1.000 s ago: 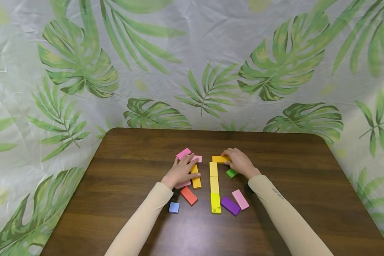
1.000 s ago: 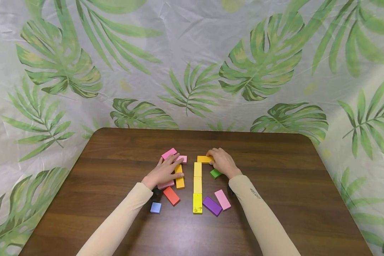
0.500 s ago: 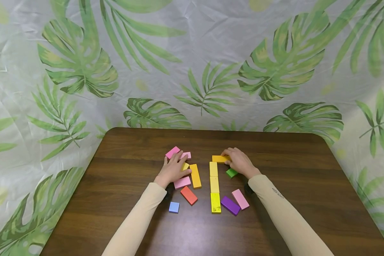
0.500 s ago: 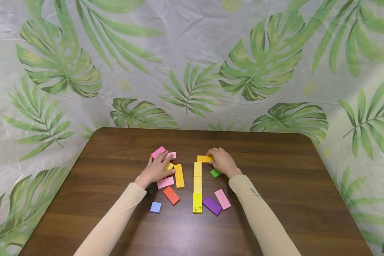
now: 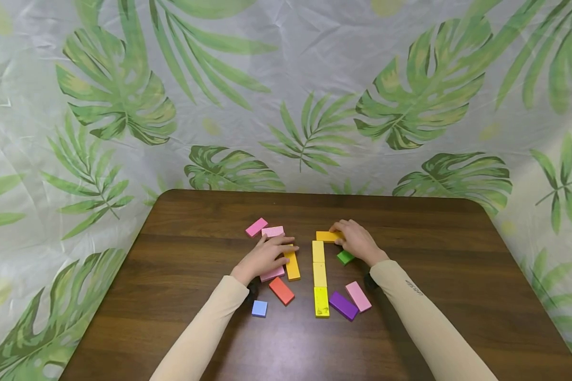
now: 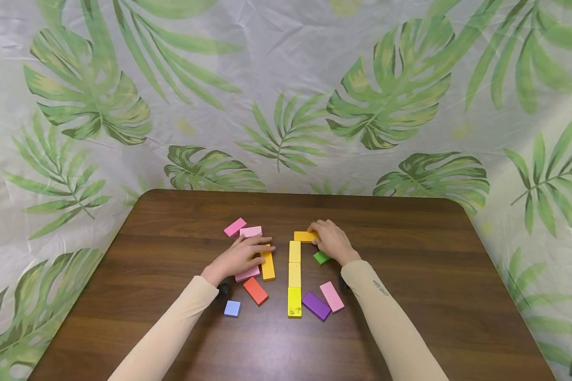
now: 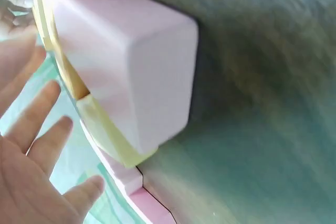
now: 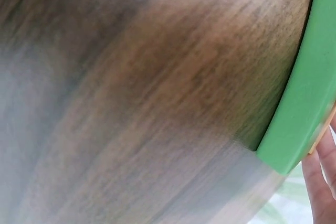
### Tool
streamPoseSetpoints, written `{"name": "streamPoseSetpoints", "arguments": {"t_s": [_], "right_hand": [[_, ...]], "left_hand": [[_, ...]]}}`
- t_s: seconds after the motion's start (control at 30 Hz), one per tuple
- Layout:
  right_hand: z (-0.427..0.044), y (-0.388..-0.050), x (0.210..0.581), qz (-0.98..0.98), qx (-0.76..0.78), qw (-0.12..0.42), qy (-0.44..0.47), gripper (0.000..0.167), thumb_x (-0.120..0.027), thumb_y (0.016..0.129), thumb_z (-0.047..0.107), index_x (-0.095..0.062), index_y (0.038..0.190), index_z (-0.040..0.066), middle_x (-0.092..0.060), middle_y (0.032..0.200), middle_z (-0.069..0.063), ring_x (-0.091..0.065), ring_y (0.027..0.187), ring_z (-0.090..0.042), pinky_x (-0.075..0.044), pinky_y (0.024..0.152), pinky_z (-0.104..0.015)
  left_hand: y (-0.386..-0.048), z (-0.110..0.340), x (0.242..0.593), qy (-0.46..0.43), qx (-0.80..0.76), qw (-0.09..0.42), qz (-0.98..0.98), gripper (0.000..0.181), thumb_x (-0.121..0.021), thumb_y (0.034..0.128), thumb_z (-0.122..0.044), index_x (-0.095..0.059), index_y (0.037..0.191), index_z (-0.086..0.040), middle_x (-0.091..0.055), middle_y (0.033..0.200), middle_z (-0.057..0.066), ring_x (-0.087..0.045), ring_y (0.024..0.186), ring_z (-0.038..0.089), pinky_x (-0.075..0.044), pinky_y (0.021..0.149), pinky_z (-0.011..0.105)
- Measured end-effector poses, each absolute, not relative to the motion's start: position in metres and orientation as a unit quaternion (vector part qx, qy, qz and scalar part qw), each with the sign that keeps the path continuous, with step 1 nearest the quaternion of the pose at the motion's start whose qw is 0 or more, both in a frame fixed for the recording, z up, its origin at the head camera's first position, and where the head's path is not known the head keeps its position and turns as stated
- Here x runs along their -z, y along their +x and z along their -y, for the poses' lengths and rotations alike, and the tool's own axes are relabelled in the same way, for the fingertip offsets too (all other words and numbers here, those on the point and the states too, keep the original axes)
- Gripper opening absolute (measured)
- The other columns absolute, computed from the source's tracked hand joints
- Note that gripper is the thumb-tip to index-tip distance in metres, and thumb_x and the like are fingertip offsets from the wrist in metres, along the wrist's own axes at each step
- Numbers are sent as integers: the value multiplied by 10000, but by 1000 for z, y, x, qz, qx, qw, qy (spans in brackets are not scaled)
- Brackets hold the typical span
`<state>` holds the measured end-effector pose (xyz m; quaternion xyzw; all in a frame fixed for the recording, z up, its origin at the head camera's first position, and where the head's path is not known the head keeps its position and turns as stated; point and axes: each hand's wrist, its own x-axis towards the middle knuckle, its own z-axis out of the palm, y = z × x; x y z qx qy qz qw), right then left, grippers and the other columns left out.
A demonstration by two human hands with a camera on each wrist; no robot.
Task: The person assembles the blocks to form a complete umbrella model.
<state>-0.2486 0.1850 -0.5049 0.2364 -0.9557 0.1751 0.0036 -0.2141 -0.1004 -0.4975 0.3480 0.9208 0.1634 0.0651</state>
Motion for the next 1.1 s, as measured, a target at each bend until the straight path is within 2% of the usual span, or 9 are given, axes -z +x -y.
{"name": "streamPoseSetpoints", "arguments": {"t_s": [0.17,0.33,0.53,0.7,0.83,0.93,1.1], "right_hand": [[-185,-248,505,956,-177,4,236,250,-710,859,63,-665,1104,43,-639,1081,-97,-555,977,-290,-457,884,-450],[-186,-249,506,956,-176,7,236,249,-708,864,75,-666,1109,51,-640,1080,-88,-557,978,-279,-460,884,-439],[-186,-249,506,955,-177,13,239,251,-713,861,76,-664,1106,51,-637,1063,-84,-555,966,-277,-464,870,-444],[-185,-248,506,957,-175,9,233,253,-709,865,79,-660,1112,56,-634,1073,-85,-551,980,-278,-463,877,-448],[-185,-248,507,956,-179,8,231,251,-707,865,72,-663,1112,57,-635,1071,-83,-549,979,-276,-461,880,-441],[-186,-248,507,955,-180,13,236,247,-709,860,64,-665,1103,52,-636,1062,-85,-550,966,-277,-464,870,-440],[-186,-248,507,954,-179,16,239,248,-712,858,66,-665,1101,51,-636,1058,-85,-550,964,-278,-465,867,-442]], "left_hand": [[-212,95,498,376,-139,43,-915,310,-606,948,-141,-663,1251,-161,-529,1365,63,-449,1287,222,-281,1057,539],[-212,93,498,381,-140,17,-914,280,-627,933,-131,-693,1205,-144,-570,1307,76,-503,1231,221,-341,1026,473],[-215,93,500,368,-143,16,-919,285,-663,905,-109,-705,1185,-148,-586,1265,72,-521,1197,213,-357,996,475],[-215,97,501,353,-156,11,-922,286,-694,879,-100,-715,1163,-133,-598,1219,72,-532,1160,215,-362,911,490],[-215,101,501,370,-158,13,-915,306,-684,886,-99,-703,1186,-156,-586,1269,50,-511,1197,206,-354,855,480],[-215,102,501,386,-161,26,-908,316,-678,891,-101,-697,1197,-175,-591,1282,21,-499,1214,197,-339,868,473],[-212,100,499,407,-174,26,-896,262,-697,881,-137,-723,1141,-153,-636,1183,24,-532,1150,209,-322,901,472]]}}
